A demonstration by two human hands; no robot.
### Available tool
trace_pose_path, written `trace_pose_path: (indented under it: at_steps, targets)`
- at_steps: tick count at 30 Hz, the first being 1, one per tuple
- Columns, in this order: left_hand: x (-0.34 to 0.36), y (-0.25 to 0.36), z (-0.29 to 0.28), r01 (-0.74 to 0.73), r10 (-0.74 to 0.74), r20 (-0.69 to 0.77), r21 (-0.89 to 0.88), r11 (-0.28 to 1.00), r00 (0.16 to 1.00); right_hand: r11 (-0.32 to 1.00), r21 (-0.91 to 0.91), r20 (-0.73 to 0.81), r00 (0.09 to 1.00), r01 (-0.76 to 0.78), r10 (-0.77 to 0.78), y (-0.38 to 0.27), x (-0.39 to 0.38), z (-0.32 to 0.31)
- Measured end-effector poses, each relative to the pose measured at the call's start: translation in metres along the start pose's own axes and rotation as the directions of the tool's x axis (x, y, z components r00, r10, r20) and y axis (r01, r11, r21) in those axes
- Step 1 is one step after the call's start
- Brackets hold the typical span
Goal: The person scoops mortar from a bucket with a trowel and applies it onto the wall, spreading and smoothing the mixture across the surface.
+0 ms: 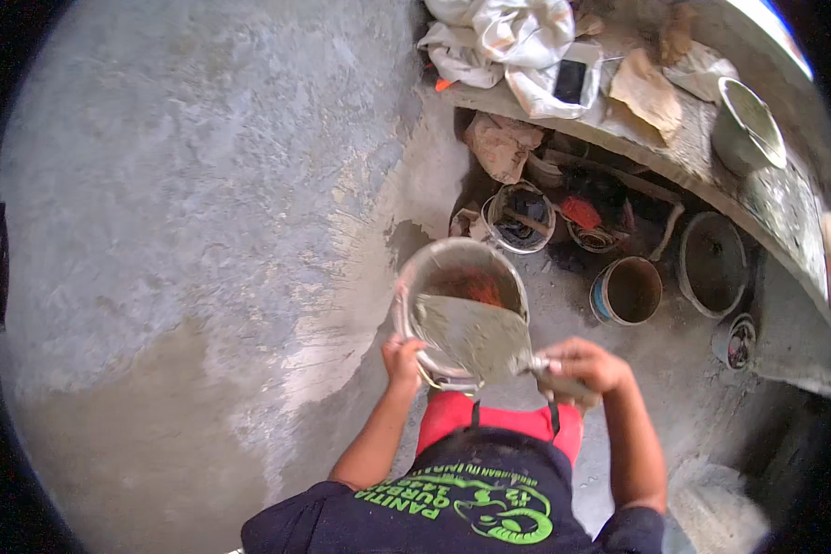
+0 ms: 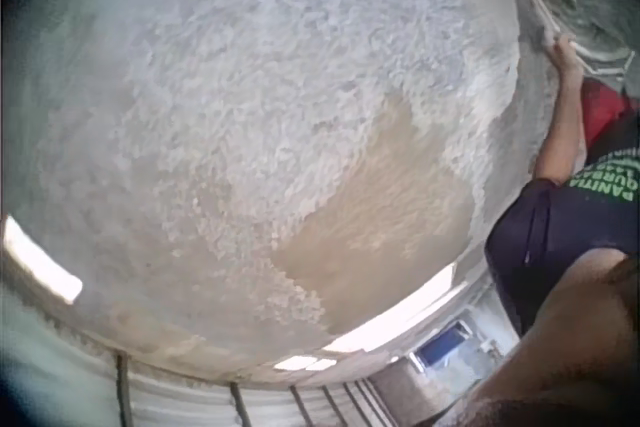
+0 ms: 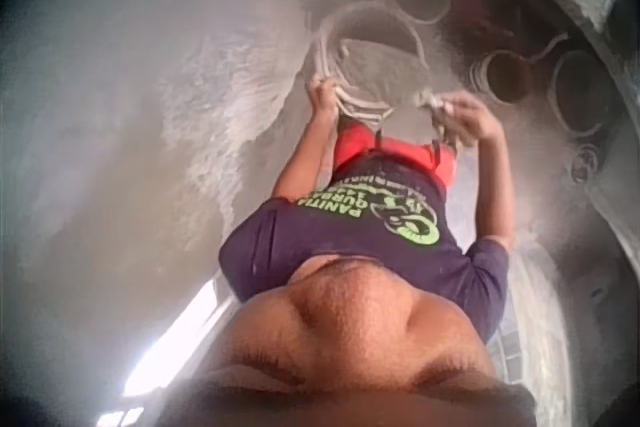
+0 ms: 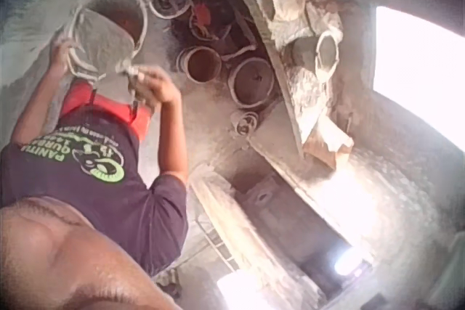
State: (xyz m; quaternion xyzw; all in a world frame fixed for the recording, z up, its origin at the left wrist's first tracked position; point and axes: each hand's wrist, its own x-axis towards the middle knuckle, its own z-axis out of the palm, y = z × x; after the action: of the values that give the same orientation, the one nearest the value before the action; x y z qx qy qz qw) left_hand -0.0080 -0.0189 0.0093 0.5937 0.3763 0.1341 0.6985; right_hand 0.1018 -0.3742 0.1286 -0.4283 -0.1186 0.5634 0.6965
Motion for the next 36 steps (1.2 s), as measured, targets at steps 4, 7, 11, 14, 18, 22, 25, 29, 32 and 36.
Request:
trace_pose_path:
  at_steps: [4,7,11,14,18,22,25,29,32,36]
  targets:
    - [0.013,-0.135,-0.006,0.005,-0.043,0.051,0.594,0.805,0.998,0.982,0.181,-0.131,0.988,-0.060,0.084,0.088,0.038,-0.043]
    - [0.045,-0.167,0.035,-0.053,-0.110,0.185,0.701,0.711,0.976,0.939,0.342,-0.128,0.989,-0.028,0.076,0.168,0.100,-0.086]
    - [0.079,-0.428,-0.063,-0.073,-0.080,0.208,0.637,0.767,0.975,0.988,0.151,-0.149,0.988,-0.009,0.032,0.231,0.252,-0.101]
    - [0.075,-0.493,-0.070,0.719,-0.811,-0.099,-0.410,0.561,0.576,0.914,-0.347,-0.226,0.927,0.209,-0.298,0.291,0.347,-0.121]
    - [0.001,-0.509,-0.052,0.799,-0.806,-0.203,-0.136,0.586,0.557,0.905,-0.335,-0.339,0.862,0.264,-0.377,0.368,0.431,-0.118]
    - [0.016,-0.497,-0.061,0.737,-0.707,-0.218,0.278,0.616,0.673,0.799,-0.536,-0.472,0.688,0.273,-0.551,0.403,0.501,-0.102]
    - [0.058,-0.468,-0.064,0.587,-0.609,-0.179,0.566,0.578,0.772,0.756,-0.574,-0.471,0.628,0.316,-0.620,0.413,0.541,-0.092]
    - [0.102,-0.462,-0.070,0.356,-0.445,-0.077,0.726,0.589,0.892,0.772,-0.470,-0.446,0.641,0.427,-0.625,0.426,0.551,-0.048]
    - [0.097,-0.465,-0.069,0.280,-0.358,-0.017,0.659,0.698,0.934,0.823,-0.292,-0.409,0.714,0.487,-0.568,0.424,0.525,-0.037]
    - [0.099,-0.455,-0.064,0.311,-0.408,-0.019,0.681,0.663,0.913,0.880,-0.018,-0.514,0.751,0.474,-0.415,0.418,0.526,-0.073]
